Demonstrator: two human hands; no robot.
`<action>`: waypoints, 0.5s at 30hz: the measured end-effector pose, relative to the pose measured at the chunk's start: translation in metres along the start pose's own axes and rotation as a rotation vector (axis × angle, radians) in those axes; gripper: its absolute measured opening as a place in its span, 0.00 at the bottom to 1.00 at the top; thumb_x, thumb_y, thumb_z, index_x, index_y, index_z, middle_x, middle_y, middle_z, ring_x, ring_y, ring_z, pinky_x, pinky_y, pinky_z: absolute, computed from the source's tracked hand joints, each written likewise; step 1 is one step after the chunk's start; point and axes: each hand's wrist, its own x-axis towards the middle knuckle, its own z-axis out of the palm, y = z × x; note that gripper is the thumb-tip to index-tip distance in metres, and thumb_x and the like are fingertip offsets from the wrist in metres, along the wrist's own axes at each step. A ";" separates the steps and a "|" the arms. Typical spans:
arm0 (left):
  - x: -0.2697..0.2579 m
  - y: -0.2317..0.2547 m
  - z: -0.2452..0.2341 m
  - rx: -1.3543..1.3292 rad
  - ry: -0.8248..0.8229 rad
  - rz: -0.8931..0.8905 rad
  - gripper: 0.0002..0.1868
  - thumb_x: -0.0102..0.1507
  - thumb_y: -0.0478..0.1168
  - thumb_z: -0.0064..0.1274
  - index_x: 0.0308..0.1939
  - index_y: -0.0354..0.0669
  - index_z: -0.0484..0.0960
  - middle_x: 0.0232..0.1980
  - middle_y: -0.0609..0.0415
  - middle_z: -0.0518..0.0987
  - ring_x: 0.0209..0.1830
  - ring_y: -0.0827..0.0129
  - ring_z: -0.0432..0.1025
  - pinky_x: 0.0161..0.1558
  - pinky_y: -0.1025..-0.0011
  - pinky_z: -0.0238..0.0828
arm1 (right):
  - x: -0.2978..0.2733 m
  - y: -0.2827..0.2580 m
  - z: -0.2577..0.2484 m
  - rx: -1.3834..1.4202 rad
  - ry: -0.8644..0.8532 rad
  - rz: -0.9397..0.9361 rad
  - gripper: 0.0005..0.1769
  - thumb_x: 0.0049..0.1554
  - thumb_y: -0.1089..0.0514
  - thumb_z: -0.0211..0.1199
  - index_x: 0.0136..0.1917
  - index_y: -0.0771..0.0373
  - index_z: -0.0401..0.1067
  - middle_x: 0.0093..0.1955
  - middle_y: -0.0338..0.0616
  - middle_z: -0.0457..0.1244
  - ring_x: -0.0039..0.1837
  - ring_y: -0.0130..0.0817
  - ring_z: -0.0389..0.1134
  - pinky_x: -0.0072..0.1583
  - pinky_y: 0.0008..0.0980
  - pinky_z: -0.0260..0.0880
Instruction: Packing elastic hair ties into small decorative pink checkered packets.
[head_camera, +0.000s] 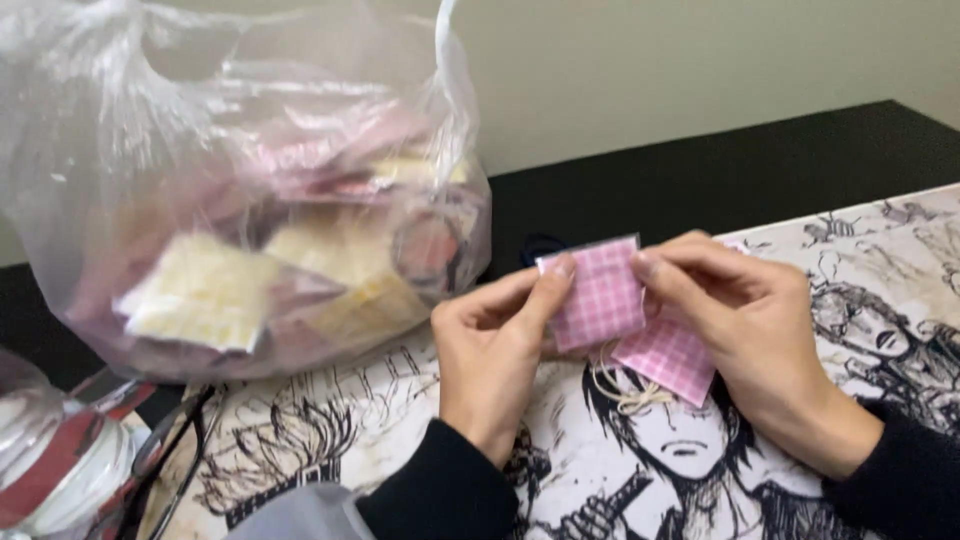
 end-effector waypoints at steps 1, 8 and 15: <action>-0.001 0.000 0.000 -0.003 -0.040 0.016 0.15 0.62 0.39 0.71 0.49 0.32 0.99 0.44 0.42 0.97 0.41 0.61 0.89 0.37 0.59 0.92 | 0.000 0.000 -0.001 -0.043 -0.001 -0.077 0.10 0.68 0.65 0.67 0.60 0.67 0.85 0.56 0.51 0.77 0.55 0.35 0.75 0.56 0.30 0.82; -0.004 -0.010 0.001 0.032 -0.092 0.156 0.09 0.58 0.35 0.77 0.40 0.32 0.98 0.37 0.42 0.95 0.29 0.65 0.86 0.24 0.72 0.89 | -0.002 -0.005 0.002 -0.130 0.069 -0.208 0.08 0.73 0.63 0.67 0.61 0.68 0.83 0.52 0.46 0.73 0.49 0.30 0.70 0.55 0.25 0.76; -0.025 0.002 0.001 0.473 0.006 0.786 0.11 0.62 0.41 0.76 0.45 0.44 0.94 0.50 0.51 0.93 0.47 0.72 0.83 0.49 0.71 0.85 | 0.004 0.002 0.000 -0.051 0.154 -0.059 0.11 0.74 0.59 0.63 0.65 0.64 0.80 0.59 0.44 0.75 0.57 0.30 0.76 0.55 0.27 0.83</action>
